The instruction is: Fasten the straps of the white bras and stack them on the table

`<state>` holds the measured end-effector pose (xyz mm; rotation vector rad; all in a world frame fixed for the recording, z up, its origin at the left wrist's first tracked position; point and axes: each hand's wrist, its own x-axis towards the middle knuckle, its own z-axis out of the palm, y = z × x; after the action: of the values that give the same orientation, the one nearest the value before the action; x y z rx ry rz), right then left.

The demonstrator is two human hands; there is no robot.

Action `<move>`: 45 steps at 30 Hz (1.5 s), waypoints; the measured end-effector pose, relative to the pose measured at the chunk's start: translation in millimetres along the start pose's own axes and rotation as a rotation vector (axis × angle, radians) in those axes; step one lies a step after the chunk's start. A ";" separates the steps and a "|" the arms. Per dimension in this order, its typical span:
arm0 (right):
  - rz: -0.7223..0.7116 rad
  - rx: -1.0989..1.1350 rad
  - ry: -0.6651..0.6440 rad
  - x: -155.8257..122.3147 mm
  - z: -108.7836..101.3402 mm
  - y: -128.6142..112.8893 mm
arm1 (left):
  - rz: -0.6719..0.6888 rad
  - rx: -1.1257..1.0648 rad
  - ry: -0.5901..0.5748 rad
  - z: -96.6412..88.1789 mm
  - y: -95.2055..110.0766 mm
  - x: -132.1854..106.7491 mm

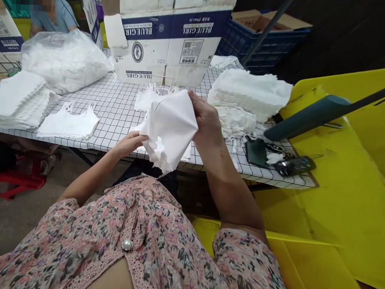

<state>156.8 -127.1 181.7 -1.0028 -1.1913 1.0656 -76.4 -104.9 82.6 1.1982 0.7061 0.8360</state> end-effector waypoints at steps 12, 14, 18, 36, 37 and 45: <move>-0.116 -0.525 -0.289 18.2 -60.1 -11.7 | 0.623 0.659 0.637 -37.2 73.7 7.9; -0.231 -0.844 -0.164 26.6 -65.3 -9.8 | 0.696 0.783 0.673 -46.6 86.1 12.6; -0.407 -1.090 0.258 55.4 -68.5 -16.2 | 0.705 0.969 0.628 -64.6 100.2 30.4; -0.426 -0.701 -0.279 75.7 -38.9 20.3 | 0.184 -0.057 0.335 -85.6 115.0 121.0; -0.371 -0.683 -0.478 70.4 -35.3 23.8 | 0.239 -0.066 0.332 -78.2 120.6 123.4; -0.291 -0.282 -0.128 134.8 -24.8 3.0 | 0.154 0.208 -0.139 -35.1 181.1 136.1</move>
<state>189.1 4.2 204.0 -0.9480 -1.5707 0.7537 -66.7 55.4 246.2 1.4975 0.6034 0.8115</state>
